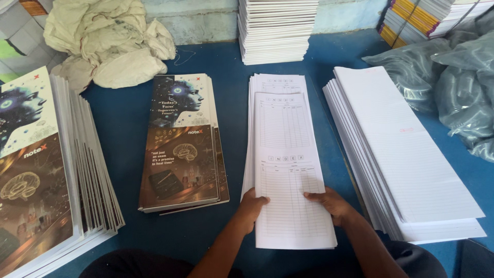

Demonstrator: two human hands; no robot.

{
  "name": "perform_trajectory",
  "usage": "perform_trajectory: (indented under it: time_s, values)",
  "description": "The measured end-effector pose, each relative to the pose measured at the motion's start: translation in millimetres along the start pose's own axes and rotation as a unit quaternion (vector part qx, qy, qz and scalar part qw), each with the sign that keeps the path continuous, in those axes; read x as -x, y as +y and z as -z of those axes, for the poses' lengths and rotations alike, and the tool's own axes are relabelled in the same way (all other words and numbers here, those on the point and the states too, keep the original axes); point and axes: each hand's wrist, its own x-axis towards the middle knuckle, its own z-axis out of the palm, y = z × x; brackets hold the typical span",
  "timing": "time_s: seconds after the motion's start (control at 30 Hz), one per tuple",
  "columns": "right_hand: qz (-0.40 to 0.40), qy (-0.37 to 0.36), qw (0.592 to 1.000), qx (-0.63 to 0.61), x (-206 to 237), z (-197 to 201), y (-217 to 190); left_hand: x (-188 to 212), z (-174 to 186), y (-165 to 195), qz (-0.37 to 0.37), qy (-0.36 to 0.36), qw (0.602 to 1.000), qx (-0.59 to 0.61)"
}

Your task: The person assembles notebooks by inserting a stack of lined paper into a printed cover. They open the cover, place the paper inside, close it, and then place the finished notebook onto a growing stack. This process is repeated multiple times.

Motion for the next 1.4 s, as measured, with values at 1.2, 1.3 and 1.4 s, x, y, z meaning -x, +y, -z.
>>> perform_trajectory:
  time_s: [1.2, 1.3, 1.4]
  values:
    - [0.099, 0.068, 0.990, 0.068, 24, -3, -14, 18, 105, 56, -0.072, 0.369, 0.725, -0.577]
    - [0.099, 0.076, 0.990, 0.072, 26, -4, -16, 20, 100, 45, -0.039, 0.365, 0.706, -0.606]
    - [0.099, 0.078, 0.989, 0.078, 28, -5, -17, 17, 92, 38, -0.070, 0.373, 0.686, -0.620]
